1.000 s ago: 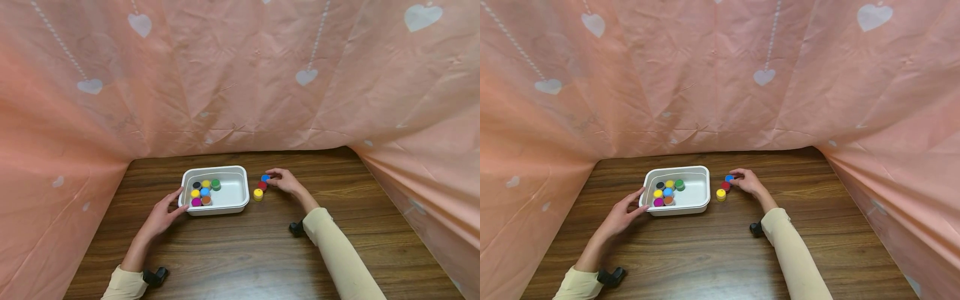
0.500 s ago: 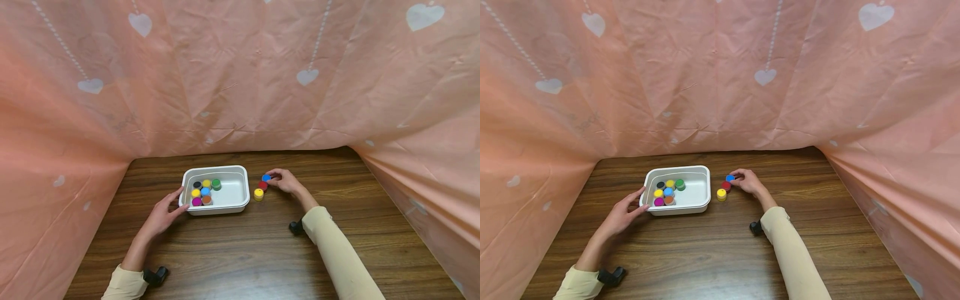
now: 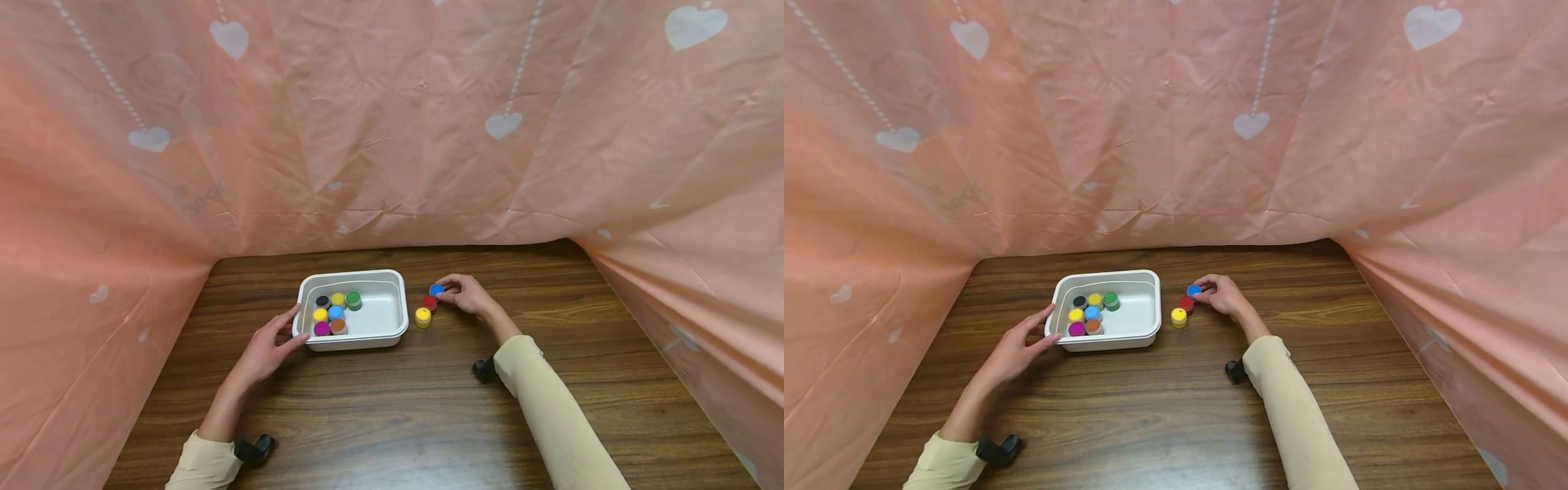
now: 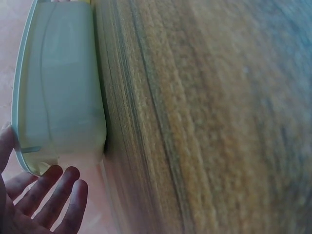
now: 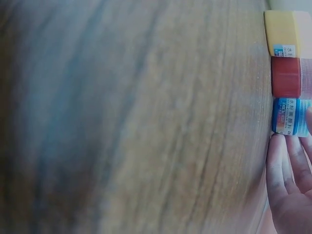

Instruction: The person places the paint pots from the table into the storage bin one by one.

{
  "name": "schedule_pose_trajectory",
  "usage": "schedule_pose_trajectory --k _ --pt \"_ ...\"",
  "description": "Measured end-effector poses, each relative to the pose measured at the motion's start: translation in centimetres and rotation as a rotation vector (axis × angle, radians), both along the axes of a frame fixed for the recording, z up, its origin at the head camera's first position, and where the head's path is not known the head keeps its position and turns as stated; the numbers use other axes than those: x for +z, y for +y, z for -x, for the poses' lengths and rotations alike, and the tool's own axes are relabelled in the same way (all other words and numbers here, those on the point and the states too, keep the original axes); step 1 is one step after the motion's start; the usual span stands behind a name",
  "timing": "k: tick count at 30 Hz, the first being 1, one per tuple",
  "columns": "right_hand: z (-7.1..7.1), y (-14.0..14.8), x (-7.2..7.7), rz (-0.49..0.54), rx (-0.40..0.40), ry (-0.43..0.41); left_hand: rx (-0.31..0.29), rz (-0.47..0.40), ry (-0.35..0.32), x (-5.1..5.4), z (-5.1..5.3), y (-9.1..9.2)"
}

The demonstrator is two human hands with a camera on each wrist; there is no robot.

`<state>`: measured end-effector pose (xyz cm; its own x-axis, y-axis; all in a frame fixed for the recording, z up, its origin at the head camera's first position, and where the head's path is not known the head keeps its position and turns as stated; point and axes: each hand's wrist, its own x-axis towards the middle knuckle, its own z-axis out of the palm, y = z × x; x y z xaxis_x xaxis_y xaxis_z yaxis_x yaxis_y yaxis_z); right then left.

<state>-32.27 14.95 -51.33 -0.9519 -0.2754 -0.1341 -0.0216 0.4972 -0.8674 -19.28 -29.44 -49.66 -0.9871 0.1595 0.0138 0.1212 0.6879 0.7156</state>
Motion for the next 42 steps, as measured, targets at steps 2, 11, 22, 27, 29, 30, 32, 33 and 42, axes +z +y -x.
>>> schedule_pose_trajectory --k 2,11,22,27,29,30,32,33,42 --pt "0.0 0.0 0.0 -0.005 -0.001 0.005 -0.002 0.002 0.002 0.0 0.0 0.0" --pt "0.1 0.1 0.0 -0.001 -0.001 0.009 0.000 0.002 0.002 0.1 -0.1 0.0" --pt "-0.2 0.2 0.8 -0.028 -0.004 0.028 -0.012 -0.002 0.012 0.1 -0.1 -0.1" --pt "-0.2 0.3 1.4 -0.033 -0.011 0.060 -0.012 -0.003 0.011 0.0 -0.1 -0.1" --pt "-0.3 0.3 1.7 -0.029 -0.013 0.069 -0.013 0.001 0.013 0.0 -0.1 -0.1" --pt "-0.3 0.2 1.9 -0.028 -0.011 0.075 -0.011 -0.001 0.012 0.0 -0.1 0.0" --pt "-0.5 0.2 2.2 -0.017 -0.013 0.088 -0.010 -0.002 0.006 -0.1 -0.1 0.0" --pt "-0.6 0.1 2.4 -0.007 -0.016 0.094 -0.014 -0.002 0.003 -0.2 -0.1 0.0" --pt "-1.1 -2.0 4.5 0.063 0.025 0.167 -0.006 -0.007 -0.018 -0.1 0.0 0.0"
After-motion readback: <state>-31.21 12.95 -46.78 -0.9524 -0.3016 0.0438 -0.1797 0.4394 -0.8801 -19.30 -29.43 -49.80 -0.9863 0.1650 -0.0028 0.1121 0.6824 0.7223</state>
